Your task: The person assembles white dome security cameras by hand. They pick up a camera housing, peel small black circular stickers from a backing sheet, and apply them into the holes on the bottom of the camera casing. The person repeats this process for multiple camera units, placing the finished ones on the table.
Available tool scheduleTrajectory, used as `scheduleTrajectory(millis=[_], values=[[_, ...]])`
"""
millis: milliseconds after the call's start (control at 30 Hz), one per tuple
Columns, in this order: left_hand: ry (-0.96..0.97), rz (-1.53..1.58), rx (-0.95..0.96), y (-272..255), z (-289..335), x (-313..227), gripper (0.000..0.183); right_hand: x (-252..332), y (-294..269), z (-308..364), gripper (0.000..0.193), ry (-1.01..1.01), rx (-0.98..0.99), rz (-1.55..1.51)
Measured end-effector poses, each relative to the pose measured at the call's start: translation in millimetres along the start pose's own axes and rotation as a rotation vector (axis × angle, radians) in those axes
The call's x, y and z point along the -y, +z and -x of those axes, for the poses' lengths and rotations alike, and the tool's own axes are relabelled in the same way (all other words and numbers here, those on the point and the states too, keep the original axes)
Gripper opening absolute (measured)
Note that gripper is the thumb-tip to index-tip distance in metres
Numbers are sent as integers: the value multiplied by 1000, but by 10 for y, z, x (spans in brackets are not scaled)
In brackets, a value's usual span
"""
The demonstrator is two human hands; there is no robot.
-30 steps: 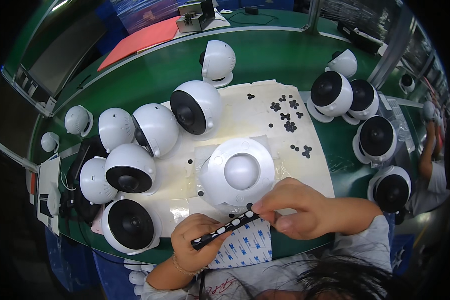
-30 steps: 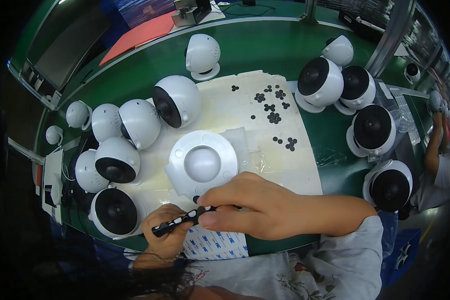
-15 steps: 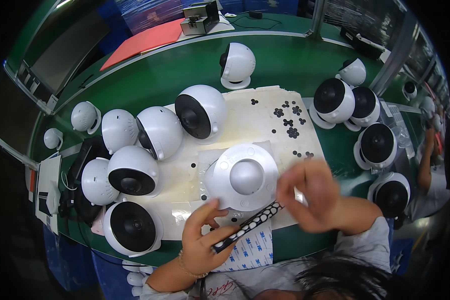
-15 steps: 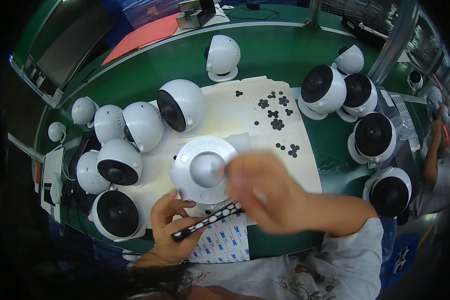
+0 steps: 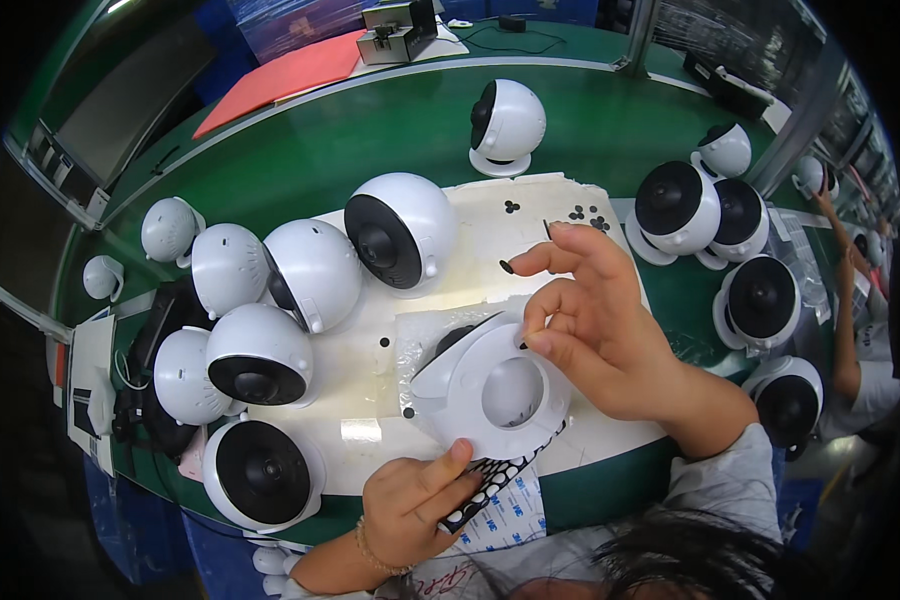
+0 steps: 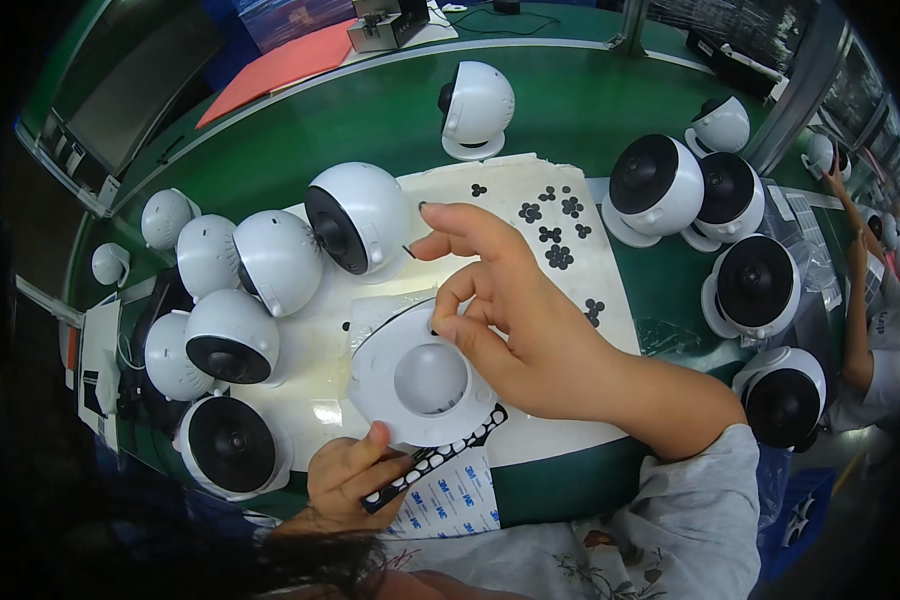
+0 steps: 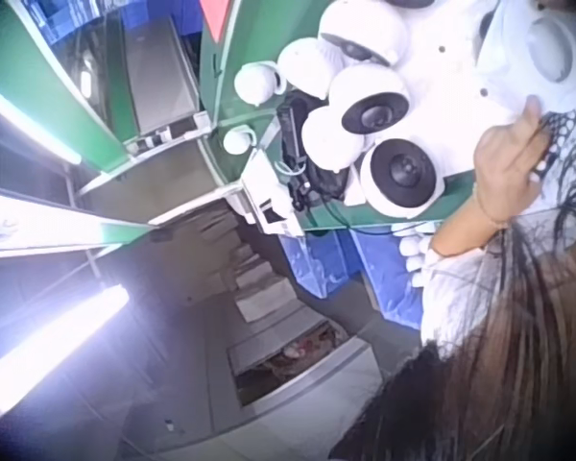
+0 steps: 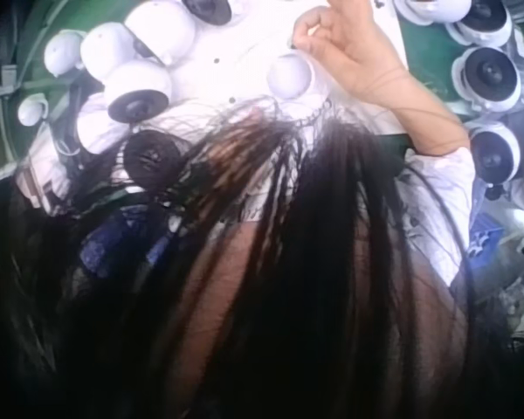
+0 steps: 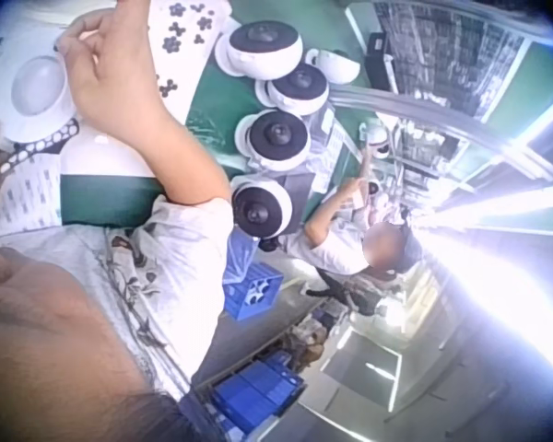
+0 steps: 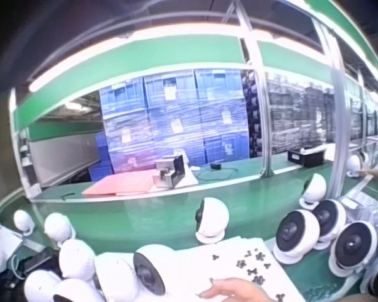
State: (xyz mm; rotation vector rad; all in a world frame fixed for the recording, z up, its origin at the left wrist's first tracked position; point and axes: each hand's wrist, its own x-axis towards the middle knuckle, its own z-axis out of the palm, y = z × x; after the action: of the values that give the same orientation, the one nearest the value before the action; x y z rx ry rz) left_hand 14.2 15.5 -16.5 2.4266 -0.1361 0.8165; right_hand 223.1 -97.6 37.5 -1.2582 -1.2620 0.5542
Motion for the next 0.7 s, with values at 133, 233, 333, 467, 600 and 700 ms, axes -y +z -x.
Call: scheduleTrajectory(millis=[133,233,333,467,600,700], values=[[-7,3,5,-5,4,-8,33,6,0,-3,72,14,9,1],[-9,-6,11,-11,1,-16,32,2,13,-7,71,8,-3,-2],[-8,0,11,-10,4,-15,32,-13,48,27,64,-25,-43,17],[-7,-14,5,-6,4,-18,32,-20,69,91,59,-142,-95,277],[-15,-16,-3,-7,11,-29,32,12,70,91,55,-378,-164,586],[-14,-16,-22,-2,-3,-36,32,-19,118,59,54,-360,-127,470]])
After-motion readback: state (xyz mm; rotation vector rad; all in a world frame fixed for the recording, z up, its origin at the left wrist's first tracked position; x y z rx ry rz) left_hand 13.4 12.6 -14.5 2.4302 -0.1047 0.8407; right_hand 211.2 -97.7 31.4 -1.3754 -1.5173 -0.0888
